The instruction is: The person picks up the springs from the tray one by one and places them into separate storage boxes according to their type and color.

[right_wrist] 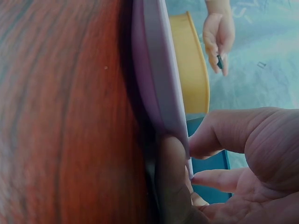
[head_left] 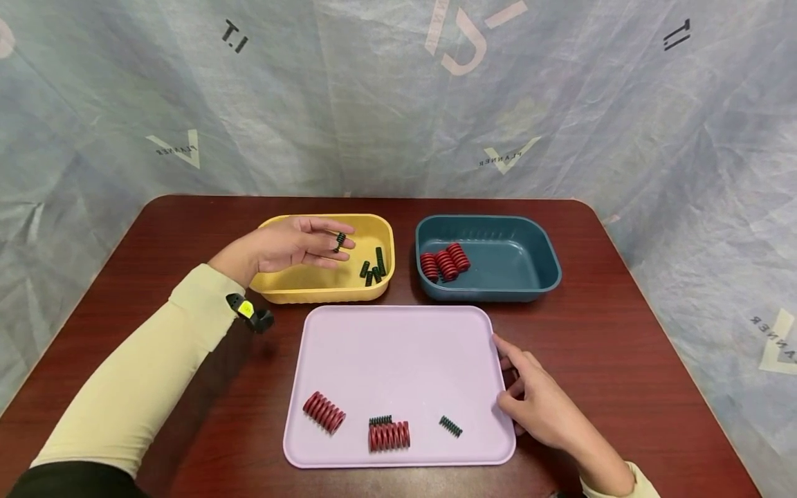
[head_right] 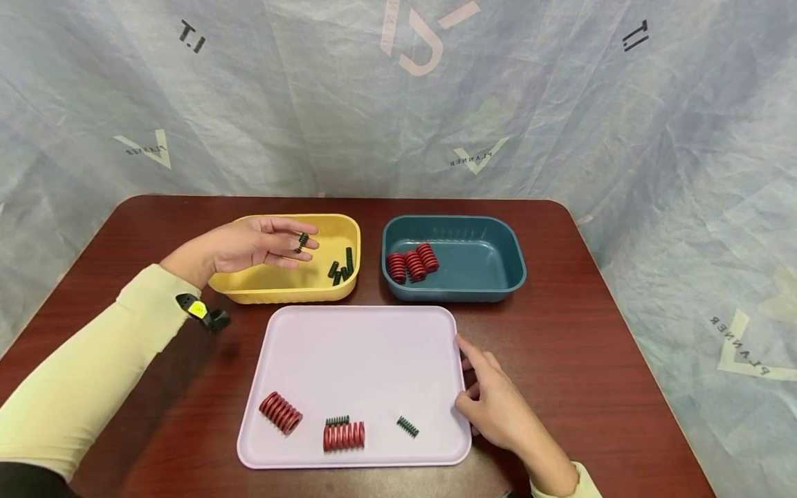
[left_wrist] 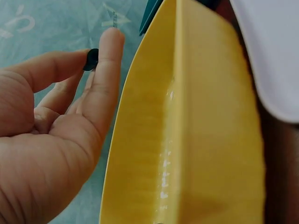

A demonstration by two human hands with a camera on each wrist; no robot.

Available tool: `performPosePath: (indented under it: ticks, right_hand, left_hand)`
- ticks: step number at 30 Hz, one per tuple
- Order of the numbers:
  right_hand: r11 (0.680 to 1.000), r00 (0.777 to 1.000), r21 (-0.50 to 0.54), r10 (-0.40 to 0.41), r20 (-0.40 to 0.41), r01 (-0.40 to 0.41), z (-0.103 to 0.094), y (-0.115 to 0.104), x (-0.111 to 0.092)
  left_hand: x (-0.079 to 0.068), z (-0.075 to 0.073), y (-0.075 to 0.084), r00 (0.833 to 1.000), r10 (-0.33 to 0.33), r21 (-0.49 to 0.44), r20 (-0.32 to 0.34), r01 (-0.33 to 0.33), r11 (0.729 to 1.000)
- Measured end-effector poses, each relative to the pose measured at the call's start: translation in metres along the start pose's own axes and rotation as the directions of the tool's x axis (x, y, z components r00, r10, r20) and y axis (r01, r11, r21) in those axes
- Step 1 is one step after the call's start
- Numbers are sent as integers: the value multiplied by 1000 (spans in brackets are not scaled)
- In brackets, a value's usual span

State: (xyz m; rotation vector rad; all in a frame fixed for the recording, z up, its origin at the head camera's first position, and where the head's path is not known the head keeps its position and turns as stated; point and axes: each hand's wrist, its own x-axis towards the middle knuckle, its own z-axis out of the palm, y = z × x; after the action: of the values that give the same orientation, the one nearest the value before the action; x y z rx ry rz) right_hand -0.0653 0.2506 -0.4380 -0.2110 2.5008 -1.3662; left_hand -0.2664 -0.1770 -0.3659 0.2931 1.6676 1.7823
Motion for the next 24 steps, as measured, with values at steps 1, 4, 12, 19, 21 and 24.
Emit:
performPosePath:
  ticks: [1,4,12,19,21,24]
  right_hand:
    - [1000,1000,1,-1,0,1,0,0,0]
    - [1000,1000,-1,0,-1,0,0,0,0]
    - [1000,1000,-7,17,3,-17,0,1,0]
    - [1000,1000,-12,16,2,-16,0,1,1]
    - [1000,1000,-14,12,2,-12,0,1,1]
    - [1000,1000,-14,10,3,-10,-1,1,2]
  left_hand:
    - [2,-2,2,1000,-9,4,-6,9,1000]
    - [8,-8,7,999,-44,27,-24,45,999]
    - [25,-21,16,982,-182,105,-48,186,977]
    - [38,-31,16,960,-272,174,-66,280,944]
    - [40,-33,16,953,-296,191,-64,302,934]
    - [44,-37,16,943,-329,212,-47,332,919]
